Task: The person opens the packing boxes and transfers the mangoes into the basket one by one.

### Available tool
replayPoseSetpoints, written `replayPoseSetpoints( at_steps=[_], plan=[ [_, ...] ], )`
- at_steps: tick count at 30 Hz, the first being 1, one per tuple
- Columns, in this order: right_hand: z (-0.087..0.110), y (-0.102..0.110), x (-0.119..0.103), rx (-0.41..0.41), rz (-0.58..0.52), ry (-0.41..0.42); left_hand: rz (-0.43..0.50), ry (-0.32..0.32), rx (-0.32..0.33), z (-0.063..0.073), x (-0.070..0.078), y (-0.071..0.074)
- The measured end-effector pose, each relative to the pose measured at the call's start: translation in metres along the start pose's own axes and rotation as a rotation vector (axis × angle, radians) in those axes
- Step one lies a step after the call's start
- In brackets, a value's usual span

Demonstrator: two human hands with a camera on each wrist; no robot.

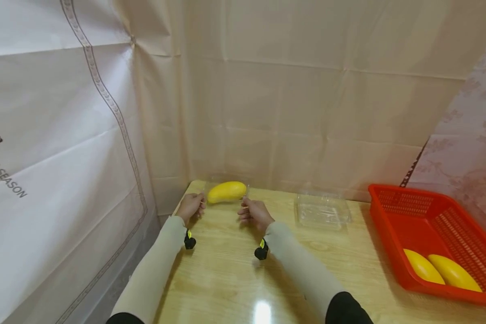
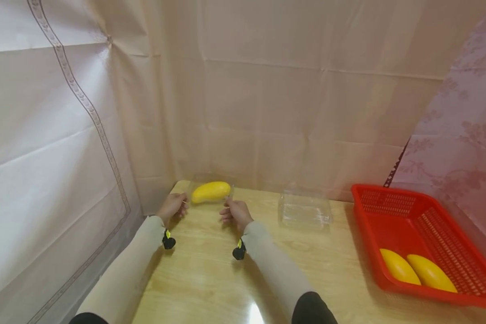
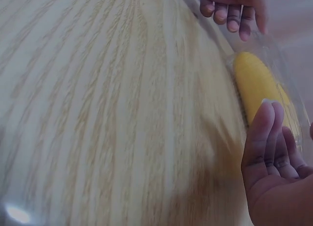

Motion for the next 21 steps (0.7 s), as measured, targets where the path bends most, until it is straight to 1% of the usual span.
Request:
replayPoseSetpoints(
  at_steps=[6,9,11,15,21],
  plan=[
    [0.0019,-0.0014,-0.0004,0.07,-0.031,0.011,0.001,-0.009,0.004,0.0002,-0.0022,-0.0022],
    [0.0007,0.0008,0.0015,0.086,-0.034,0.013,-0.002,-0.008,0.008,-0.0007,-0.0038,-0.0032],
    [0.0001,0.0015,0.0019,0.085,-0.039,0.014,0.002,-0.002,0.012,-0.0014,-0.0046,-0.003],
    [-0.0017,0.0015,-0.001,0.054,-0.036,0.012,0.023,0.005,0.01,-0.0029,-0.0053,-0.0015],
    [-0.0038,0.005,-0.0027,0.04,-0.02,0.003,0.047,0.01,-0.045,-0.0007,-0.0059,-0.0001]
  ],
)
Point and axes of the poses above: each hand's wrist, its own z-axis away from the middle knuckle, its own y-axis out of the back of the hand, x = y × z, the point moved 3 cm from there along -z, towards the middle knuckle, and after that the axes turned 4 degrees about z, right-handed, at the moved point
